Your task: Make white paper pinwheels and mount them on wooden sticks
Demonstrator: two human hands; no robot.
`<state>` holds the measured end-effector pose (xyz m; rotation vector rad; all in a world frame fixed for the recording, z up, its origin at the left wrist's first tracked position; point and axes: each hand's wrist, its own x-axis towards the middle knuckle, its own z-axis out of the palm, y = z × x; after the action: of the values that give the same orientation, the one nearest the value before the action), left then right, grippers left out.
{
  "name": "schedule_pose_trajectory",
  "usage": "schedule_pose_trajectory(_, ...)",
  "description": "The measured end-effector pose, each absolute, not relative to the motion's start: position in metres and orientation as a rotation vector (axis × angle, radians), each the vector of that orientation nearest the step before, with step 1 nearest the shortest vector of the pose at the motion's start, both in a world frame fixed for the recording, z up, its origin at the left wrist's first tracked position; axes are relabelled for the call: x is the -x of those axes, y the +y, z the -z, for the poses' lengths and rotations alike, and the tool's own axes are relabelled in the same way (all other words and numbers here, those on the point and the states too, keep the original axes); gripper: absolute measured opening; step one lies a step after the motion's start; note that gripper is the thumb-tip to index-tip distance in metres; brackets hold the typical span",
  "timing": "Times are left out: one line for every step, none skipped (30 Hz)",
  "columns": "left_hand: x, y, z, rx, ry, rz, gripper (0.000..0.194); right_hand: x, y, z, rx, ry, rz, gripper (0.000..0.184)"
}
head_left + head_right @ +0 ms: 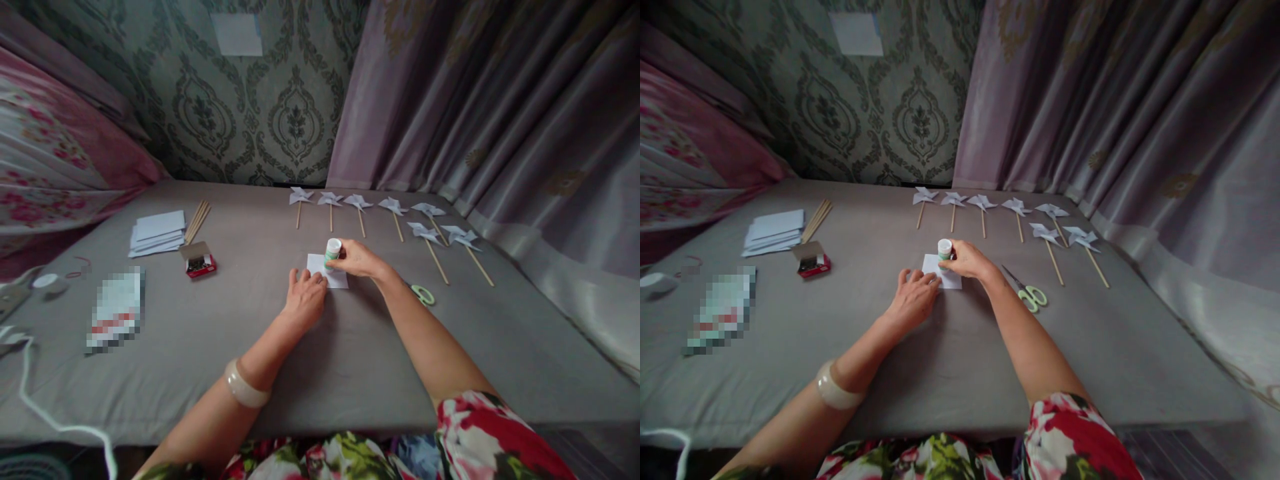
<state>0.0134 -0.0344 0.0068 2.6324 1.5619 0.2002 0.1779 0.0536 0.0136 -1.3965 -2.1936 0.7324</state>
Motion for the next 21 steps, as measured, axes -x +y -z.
schedule_pose_trajectory(-0.014, -0.034, -0.007, -2.634, 1.566, -0.198, 0.028, -0.178, 0.054, -0.013, 1.391, -2.194, -0.733, 0.020)
schedule_pose_trajectory(-0.014, -0.034, -0.007, -2.638, 1.566, -0.192, 0.028, -0.177, 0.053, -0.014, 1.408, -2.183, -0.708, 0.022)
schedule_pose_trajectory(-0.014, -0.034, -0.007, -2.645, 1.565, -0.182, 0.028, -0.176, 0.050, -0.015, 1.446, -2.164, -0.661, 0.025)
schedule_pose_trajectory(-0.015, -0.033, -0.007, -2.651, 1.565, -0.168, 0.029, -0.174, 0.046, -0.017, 1.499, -2.137, -0.598, 0.027)
schedule_pose_trajectory(-0.015, -0.033, -0.007, -2.657, 1.566, -0.152, 0.030, -0.173, 0.042, -0.019, 1.557, -2.107, -0.530, 0.030)
schedule_pose_trajectory(-0.016, -0.032, -0.007, -2.663, 1.568, -0.138, 0.030, -0.171, 0.037, -0.021, 1.612, -2.079, -0.465, 0.032)
schedule_pose_trajectory(-0.016, -0.032, -0.006, -2.671, 1.568, -0.125, 0.031, -0.169, 0.033, -0.023, 1.658, -2.056, -0.412, 0.033)
schedule_pose_trajectory(-0.016, -0.032, -0.006, -2.682, 1.563, -0.115, 0.031, -0.167, 0.029, -0.024, 1.693, -2.038, -0.372, 0.034)
schedule_pose_trajectory(-0.015, -0.031, -0.006, -2.696, 1.553, -0.108, 0.031, -0.165, 0.026, -0.025, 1.719, -2.024, -0.345, 0.035)
schedule_pose_trajectory(-0.014, -0.030, -0.006, -2.712, 1.540, -0.103, 0.031, -0.164, 0.024, -0.026, 1.732, -2.019, -0.332, 0.036)
schedule_pose_trajectory(-0.013, -0.030, -0.007, -2.730, 1.523, -0.096, 0.031, -0.164, 0.023, -0.026, 1.733, -2.018, -0.327, 0.036)
schedule_pose_trajectory(-0.012, -0.029, -0.008, -2.747, 1.505, -0.086, 0.031, -0.164, 0.024, -0.026, 1.725, -2.019, -0.329, 0.036)
schedule_pose_trajectory(-0.010, -0.028, -0.009, -2.763, 1.486, -0.077, 0.030, -0.164, 0.026, -0.026, 1.707, -2.027, -0.337, 0.036)
schedule_pose_trajectory(-0.009, -0.027, -0.010, -2.777, 1.469, -0.068, 0.030, -0.165, 0.028, -0.025, 1.676, -2.042, -0.357, 0.034)
schedule_pose_trajectory(-0.008, -0.026, -0.011, -2.791, 1.452, -0.065, 0.029, -0.167, 0.032, -0.024, 1.638, -2.061, -0.391, 0.032)
schedule_pose_trajectory(-0.007, -0.025, -0.012, -2.803, 1.436, -0.066, 0.028, -0.168, 0.036, -0.022, 1.596, -2.081, -0.436, 0.030)
schedule_pose_trajectory(-0.006, -0.024, -0.013, -2.814, 1.424, -0.072, 0.028, -0.170, 0.041, -0.020, 1.549, -2.104, -0.493, 0.028)
schedule_pose_trajectory(-0.006, -0.023, -0.013, -2.822, 1.417, -0.083, 0.027, -0.171, 0.046, -0.018, 1.500, -2.126, -0.558, 0.026)
schedule_pose_trajectory(-0.005, -0.023, -0.013, -2.827, 1.412, -0.096, 0.026, -0.172, 0.050, -0.016, 1.452, -2.146, -0.626, 0.025)
schedule_pose_trajectory(-0.005, -0.022, -0.012, -2.829, 1.407, -0.111, 0.026, -0.173, 0.053, -0.015, 1.412, -2.159, -0.685, 0.023)
schedule_pose_trajectory(-0.004, -0.022, -0.011, -2.829, 1.401, -0.131, 0.026, -0.173, 0.056, -0.013, 1.384, -2.164, -0.725, 0.023)
